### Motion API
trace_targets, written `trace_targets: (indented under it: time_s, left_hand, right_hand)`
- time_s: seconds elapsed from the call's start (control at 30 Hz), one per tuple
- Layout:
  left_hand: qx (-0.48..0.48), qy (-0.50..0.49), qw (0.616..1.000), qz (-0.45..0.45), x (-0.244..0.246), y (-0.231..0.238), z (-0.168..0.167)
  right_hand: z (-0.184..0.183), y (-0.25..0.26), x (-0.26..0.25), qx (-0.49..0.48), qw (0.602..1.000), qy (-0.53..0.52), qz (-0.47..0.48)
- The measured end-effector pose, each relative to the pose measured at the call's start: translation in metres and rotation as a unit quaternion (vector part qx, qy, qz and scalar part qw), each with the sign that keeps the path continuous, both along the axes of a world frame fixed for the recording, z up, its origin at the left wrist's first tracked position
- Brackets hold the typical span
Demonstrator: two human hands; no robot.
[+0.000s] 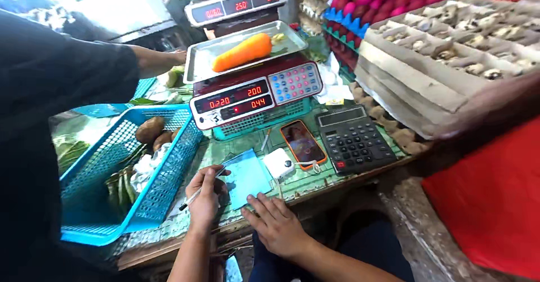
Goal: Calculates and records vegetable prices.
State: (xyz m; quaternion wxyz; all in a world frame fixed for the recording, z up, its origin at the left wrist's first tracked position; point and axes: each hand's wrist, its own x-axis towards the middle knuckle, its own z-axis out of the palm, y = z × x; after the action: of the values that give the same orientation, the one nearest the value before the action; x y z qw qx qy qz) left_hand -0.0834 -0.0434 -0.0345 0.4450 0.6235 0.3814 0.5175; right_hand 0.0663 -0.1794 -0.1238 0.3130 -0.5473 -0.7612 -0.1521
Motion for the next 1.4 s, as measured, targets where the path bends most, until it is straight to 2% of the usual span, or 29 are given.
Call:
trace_targets:
  time_s: [0.23, 0.47, 0.6, 0.73, 0.8, 0.93, 1.1, 1.33, 1.4]
  left_hand:
    - [-0.002, -0.012, 1.000, 0.014, 0.002, -0.001, 0.001]
    - [0.001, 0.037, 0.999, 0.028, 0.002, -0.004, 0.001]
    - [-0.015, 0.075, 0.997, -0.030, -0.008, 0.005, -0.001]
    - [-0.013, 0.149, 0.988, -0.033, -0.004, 0.007, 0.005]
    - [-0.006, 0.144, 0.988, -0.050, -0.006, 0.006, 0.007]
    - [0.043, 0.083, 0.991, -0.097, 0.003, 0.002, 0.008]
    - [0.089, 0.193, 0.970, -0.121, 0.009, 0.003, -0.001]
    - [0.173, 0.268, 0.939, -0.125, 0.008, 0.005, -0.004]
    - [0.169, 0.269, 0.939, -0.131, 0.008, 0.005, -0.005]
  right_hand:
    - [0.006, -0.001, -0.001, -0.027, 0.999, 0.032, 0.019]
    - [0.010, 0.002, 0.003, -0.017, 0.997, 0.064, 0.038]
    - [0.001, 0.005, 0.001, -0.009, 0.999, 0.032, 0.013]
    - [-0.001, 0.006, -0.003, 0.004, 1.000, 0.025, -0.006]
    - [-0.002, 0.006, -0.003, 0.003, 1.000, 0.024, -0.003]
    - [0.000, 0.005, -0.001, -0.007, 1.000, 0.018, 0.000]
    - [0.000, 0.005, -0.001, -0.011, 1.000, 0.024, 0.001]
    - [0.001, 0.005, 0.000, -0.023, 0.999, 0.031, 0.007]
    - [0.001, 0.004, 0.000, -0.022, 0.999, 0.029, 0.004]
